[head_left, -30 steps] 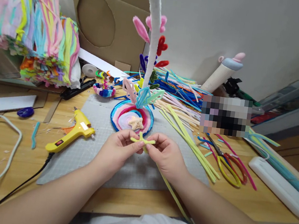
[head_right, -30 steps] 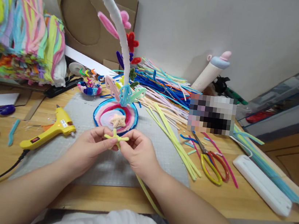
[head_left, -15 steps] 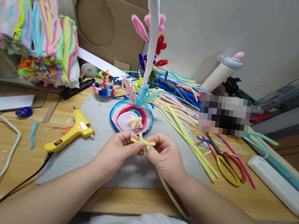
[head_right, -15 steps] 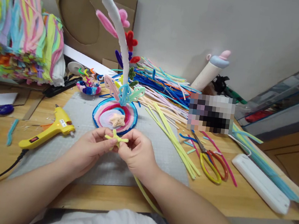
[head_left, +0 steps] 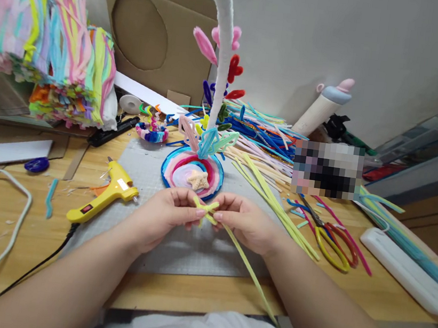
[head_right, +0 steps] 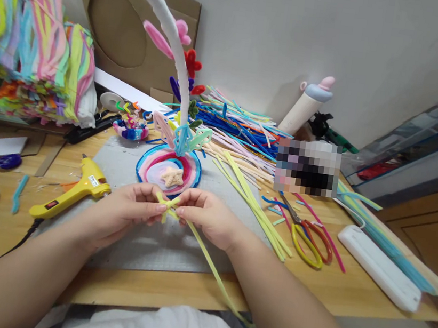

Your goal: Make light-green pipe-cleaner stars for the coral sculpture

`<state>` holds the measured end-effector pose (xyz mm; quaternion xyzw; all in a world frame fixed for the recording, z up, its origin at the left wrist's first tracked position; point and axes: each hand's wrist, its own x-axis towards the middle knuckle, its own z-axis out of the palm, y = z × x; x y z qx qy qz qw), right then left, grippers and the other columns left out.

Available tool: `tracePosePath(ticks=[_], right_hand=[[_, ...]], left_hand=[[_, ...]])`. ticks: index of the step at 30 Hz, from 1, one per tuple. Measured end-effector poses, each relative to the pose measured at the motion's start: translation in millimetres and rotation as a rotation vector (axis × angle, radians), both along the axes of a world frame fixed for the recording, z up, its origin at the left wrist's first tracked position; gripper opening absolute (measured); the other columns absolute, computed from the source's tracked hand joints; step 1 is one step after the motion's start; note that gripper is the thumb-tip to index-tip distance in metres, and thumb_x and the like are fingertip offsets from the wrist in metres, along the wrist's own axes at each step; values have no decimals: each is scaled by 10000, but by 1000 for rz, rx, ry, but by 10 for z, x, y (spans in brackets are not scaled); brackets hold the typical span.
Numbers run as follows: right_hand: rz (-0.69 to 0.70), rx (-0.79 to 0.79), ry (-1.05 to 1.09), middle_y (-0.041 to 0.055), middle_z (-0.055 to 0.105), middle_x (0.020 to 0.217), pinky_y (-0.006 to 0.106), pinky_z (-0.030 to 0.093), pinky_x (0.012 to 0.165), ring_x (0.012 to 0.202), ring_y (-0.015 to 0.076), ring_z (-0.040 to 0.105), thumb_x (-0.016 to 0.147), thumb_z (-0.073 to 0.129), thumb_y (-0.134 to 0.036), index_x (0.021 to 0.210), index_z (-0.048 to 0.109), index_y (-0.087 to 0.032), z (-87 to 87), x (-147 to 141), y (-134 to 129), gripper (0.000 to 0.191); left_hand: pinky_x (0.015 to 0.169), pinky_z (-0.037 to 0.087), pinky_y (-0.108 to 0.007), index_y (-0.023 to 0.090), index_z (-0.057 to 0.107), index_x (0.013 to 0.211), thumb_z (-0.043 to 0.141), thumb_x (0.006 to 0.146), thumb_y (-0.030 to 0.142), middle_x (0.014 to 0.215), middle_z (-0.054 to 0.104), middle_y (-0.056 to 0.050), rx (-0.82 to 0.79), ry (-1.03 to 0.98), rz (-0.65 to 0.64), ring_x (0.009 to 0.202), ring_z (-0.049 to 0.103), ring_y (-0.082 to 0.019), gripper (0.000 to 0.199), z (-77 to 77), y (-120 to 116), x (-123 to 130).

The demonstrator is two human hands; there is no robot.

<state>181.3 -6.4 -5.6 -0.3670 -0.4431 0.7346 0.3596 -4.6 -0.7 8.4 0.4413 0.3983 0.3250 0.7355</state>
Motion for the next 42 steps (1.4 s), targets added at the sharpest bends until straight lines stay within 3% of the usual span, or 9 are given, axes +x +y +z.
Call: tracePosePath(ticks=[7, 14, 18, 23, 27, 31, 34, 37, 42], right_hand=[[75, -151, 148, -31, 622, 627, 211, 421, 507, 465, 59, 507, 666, 761, -233, 792, 599, -151, -3, -9, 2, 221], [-167, 70, 181, -26, 677, 679, 207, 417, 498, 484, 65, 537, 661, 782, -266, 775, 604, -184, -98, -166, -91, 226], [-256, 112, 144, -33, 644, 616, 204, 360, 457, 447, 58, 479, 676, 772, -299, 738, 607, -177, -133, -190, -102, 214], [-320, 113, 54, -58, 546, 530, 211, 309, 443, 430, 52, 404, 664, 775, -320, 696, 596, -165, -178, -171, -74, 238], [-306, 112, 22, -71, 502, 512, 217, 316, 449, 428, 55, 392, 675, 759, -356, 698, 566, -169, -187, -180, -66, 269], [-285, 108, -59, -82, 473, 529, 203, 281, 425, 417, 53, 375, 707, 724, -355, 720, 515, -182, -180, -195, -71, 271], [-294, 244, -240, -49, 530, 614, 211, 332, 461, 487, 78, 443, 751, 671, -311, 748, 523, -189, -174, -195, -97, 191], [-277, 547, -531, 9, 601, 765, 253, 418, 604, 680, 136, 550, 797, 599, -226, 804, 575, -196, -156, -175, -145, 39], [-133, 927, -825, 43, 606, 821, 276, 415, 659, 761, 166, 557, 838, 514, -142, 880, 597, -201, -52, -76, -184, 110]], left_hand=[[543, 466, -136, 110, 669, 718, 733, 694, 175, 627, 643, -19, -236, -205, -96, 534, 568, -56, 95, -4, 29, -40], [608, 527, -145, 115, 648, 723, 777, 639, 153, 662, 680, -29, -265, -276, 24, 597, 640, -87, 157, -10, -3, 8], [622, 530, -204, 142, 605, 709, 788, 636, 195, 667, 683, -15, -114, -251, 120, 604, 635, -105, 204, -29, -41, 84], [647, 488, -218, 146, 649, 742, 800, 610, 224, 709, 668, 5, 140, -58, 227, 641, 612, -107, 215, -28, -50, 135], [650, 476, -237, 142, 666, 736, 793, 608, 265, 684, 668, 1, 168, 17, 204, 626, 605, -119, 218, -43, -33, 127], [612, 456, -221, 147, 644, 756, 784, 614, 275, 684, 650, 11, 194, 62, 279, 613, 587, -110, 238, -98, -21, 122], [611, 455, -221, 148, 640, 762, 771, 624, 259, 691, 656, 5, 245, 126, 342, 620, 593, -117, 220, -112, -26, 125], [613, 464, -237, 152, 648, 741, 762, 623, 252, 688, 660, -2, 286, 189, 379, 617, 603, -134, 193, -94, -44, 129], [582, 447, -232, 163, 667, 720, 735, 639, 235, 658, 664, -3, 339, 300, 349, 610, 602, -147, 128, -67, -53, 117]])
